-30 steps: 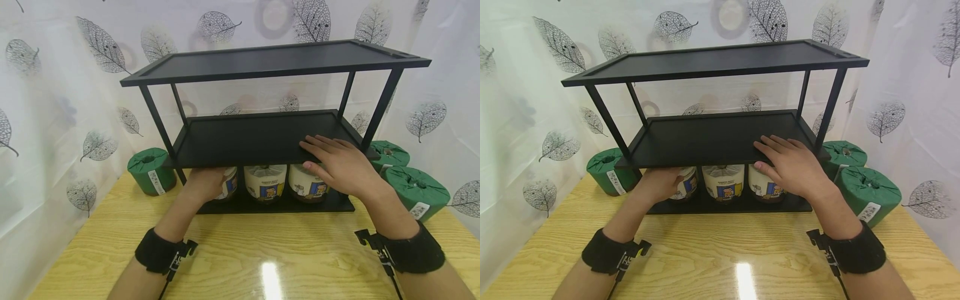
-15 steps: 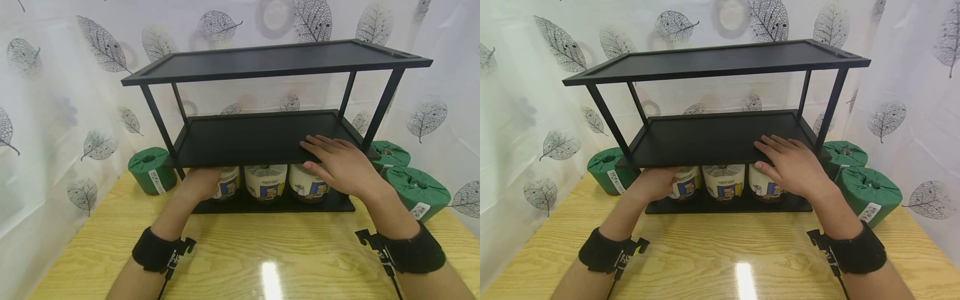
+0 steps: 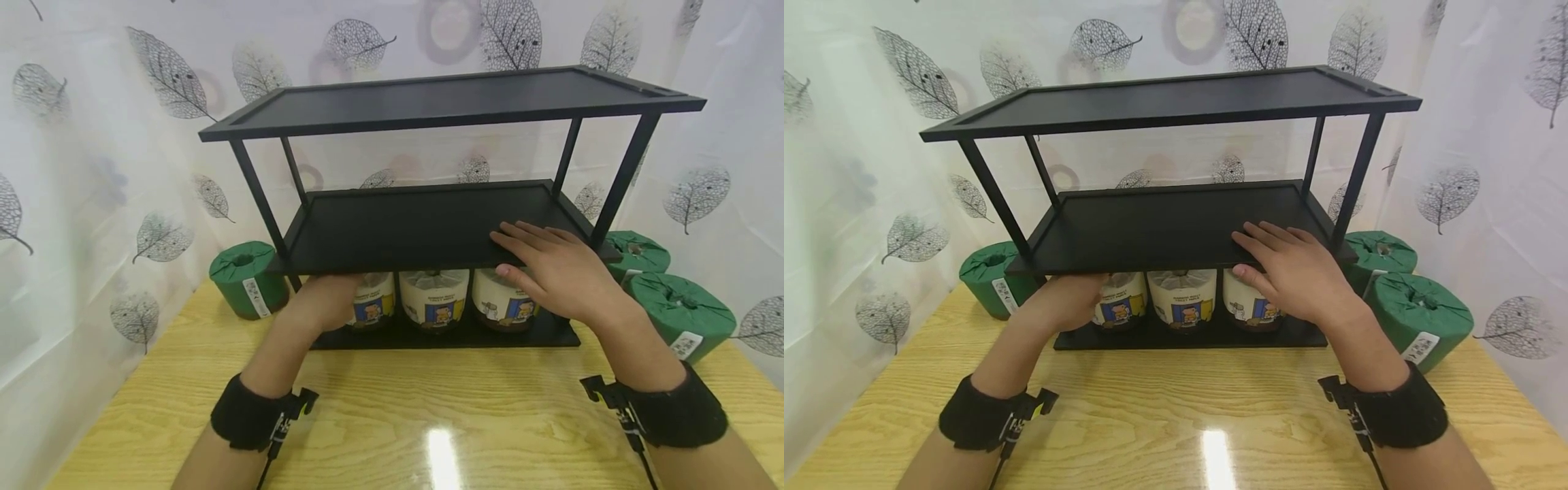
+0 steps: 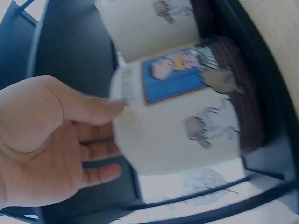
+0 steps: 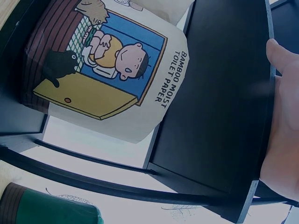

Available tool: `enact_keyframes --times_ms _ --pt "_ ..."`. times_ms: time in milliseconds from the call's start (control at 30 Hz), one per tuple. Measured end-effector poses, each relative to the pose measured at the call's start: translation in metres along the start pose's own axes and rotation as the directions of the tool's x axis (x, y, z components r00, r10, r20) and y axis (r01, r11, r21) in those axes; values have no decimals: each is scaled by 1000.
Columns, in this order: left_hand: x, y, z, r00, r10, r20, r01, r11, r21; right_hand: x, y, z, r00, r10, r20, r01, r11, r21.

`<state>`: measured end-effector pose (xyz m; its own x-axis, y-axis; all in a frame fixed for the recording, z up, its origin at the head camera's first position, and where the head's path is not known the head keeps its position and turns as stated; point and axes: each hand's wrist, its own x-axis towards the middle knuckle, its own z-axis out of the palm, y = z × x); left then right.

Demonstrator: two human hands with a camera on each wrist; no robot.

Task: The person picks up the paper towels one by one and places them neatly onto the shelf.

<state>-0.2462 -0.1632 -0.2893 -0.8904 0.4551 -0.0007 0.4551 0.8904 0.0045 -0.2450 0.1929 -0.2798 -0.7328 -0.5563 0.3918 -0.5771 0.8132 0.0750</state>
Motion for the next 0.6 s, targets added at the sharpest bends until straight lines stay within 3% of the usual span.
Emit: enact_keyframes --times_ms 100,200,367,433,500,600 --pt "-4 9 -5 1000 16 6 -16 1000 -7 0 0 0 1000 0 1 0 1000 1" --pt "-13 18 -13 996 85 -2 -85 996 22 0 0 1 1000 1 -1 -1 1000 0" --pt "-28 28 -31 987 159 6 -159 986 -47 0 1 1 1000 -1 -7 1 1000 -3" --pt "-33 28 -37 983 178 -47 -182 978 -102 0 0 1 1000 0 -8 0 1000 -2" --pt "-38 25 -42 969 199 -145 -216 970 -115 0 0 1 1000 2 -8 -2 1000 -4" --pt "-39 18 -45 911 232 -341 -273 959 -75 0 0 1 1000 7 -4 -7 1000 -2"
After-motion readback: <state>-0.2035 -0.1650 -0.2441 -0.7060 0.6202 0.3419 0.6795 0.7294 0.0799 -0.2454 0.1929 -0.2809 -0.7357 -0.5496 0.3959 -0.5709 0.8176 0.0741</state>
